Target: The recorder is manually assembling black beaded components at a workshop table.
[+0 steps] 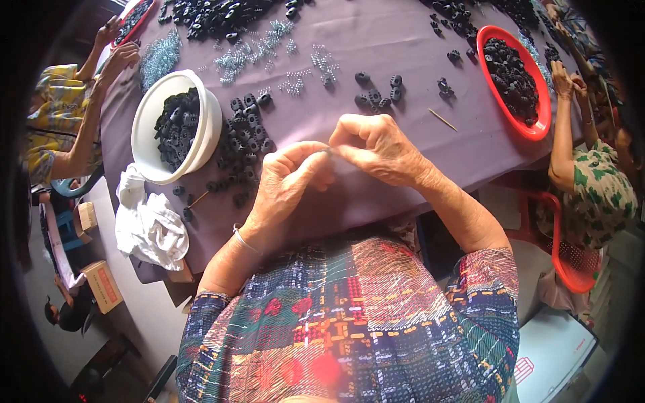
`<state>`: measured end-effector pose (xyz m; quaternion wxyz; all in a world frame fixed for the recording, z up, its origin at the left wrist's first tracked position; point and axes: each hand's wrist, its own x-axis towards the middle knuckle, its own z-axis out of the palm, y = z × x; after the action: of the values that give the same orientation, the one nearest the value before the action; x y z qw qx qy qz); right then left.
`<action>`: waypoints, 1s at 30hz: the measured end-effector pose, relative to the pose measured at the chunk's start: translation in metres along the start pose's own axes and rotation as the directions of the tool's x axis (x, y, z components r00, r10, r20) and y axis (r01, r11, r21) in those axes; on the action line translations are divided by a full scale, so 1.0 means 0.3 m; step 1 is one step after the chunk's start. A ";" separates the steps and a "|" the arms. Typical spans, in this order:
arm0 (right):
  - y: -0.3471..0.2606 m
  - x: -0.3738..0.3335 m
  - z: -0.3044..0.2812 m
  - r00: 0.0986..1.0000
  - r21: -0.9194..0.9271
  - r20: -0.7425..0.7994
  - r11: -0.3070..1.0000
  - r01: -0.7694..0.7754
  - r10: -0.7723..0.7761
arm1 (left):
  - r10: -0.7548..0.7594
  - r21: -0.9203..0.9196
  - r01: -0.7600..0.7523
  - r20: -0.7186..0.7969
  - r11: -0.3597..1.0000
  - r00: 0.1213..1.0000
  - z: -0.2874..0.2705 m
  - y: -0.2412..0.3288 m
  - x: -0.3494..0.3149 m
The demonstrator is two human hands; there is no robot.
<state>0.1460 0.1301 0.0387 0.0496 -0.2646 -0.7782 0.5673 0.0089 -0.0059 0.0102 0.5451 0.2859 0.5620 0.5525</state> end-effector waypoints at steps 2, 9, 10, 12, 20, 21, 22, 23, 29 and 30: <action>-0.005 -0.007 0.007 1.000 -0.002 -0.019 1.000 0.007 -0.007 | -0.006 0.037 0.005 0.022 0.999 1.000 -0.005 0.005 -0.003; -0.001 -0.016 0.043 0.929 -0.211 -0.164 0.932 0.294 -0.331 | -0.011 -0.059 0.014 0.049 0.998 0.999 -0.020 0.021 0.002; 0.002 -0.018 0.045 0.924 -0.217 -0.172 0.928 0.303 -0.342 | -0.015 -0.067 0.018 0.048 0.998 0.999 -0.019 0.021 0.002; 0.002 -0.021 0.045 0.958 -0.032 -0.170 0.973 0.229 -0.231 | -0.004 -0.073 0.007 0.037 0.997 0.999 -0.016 0.018 -0.004; 0.019 -0.027 0.047 0.993 0.314 -0.114 0.949 0.023 0.014 | 0.026 0.050 -0.025 -0.020 0.998 0.999 0.007 0.013 -0.015; 0.019 -0.028 0.047 0.993 0.315 -0.113 0.949 0.019 0.017 | 0.027 0.064 -0.025 -0.028 0.998 0.999 0.009 0.014 -0.015; 0.018 -0.029 0.046 0.992 0.301 -0.117 0.954 0.000 0.037 | 0.029 0.078 -0.026 -0.037 0.997 0.999 0.010 0.014 -0.015; 0.017 -0.031 0.045 0.991 0.288 -0.124 0.957 -0.018 0.056 | 0.026 0.078 -0.024 -0.036 0.997 0.999 0.010 0.012 -0.014; 0.010 -0.042 0.032 0.991 0.338 -0.087 0.939 -0.063 0.098 | 0.020 0.089 -0.017 -0.031 0.996 0.999 0.008 0.010 -0.010; 0.007 -0.041 0.031 0.991 0.339 -0.085 0.939 -0.066 0.101 | 0.029 0.102 -0.026 -0.028 0.994 0.999 0.008 0.007 -0.011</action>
<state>0.1538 0.1169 0.0361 0.1089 -0.3135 -0.6550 0.6789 0.0114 -0.0078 0.0138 0.5140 0.3128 0.5935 0.5345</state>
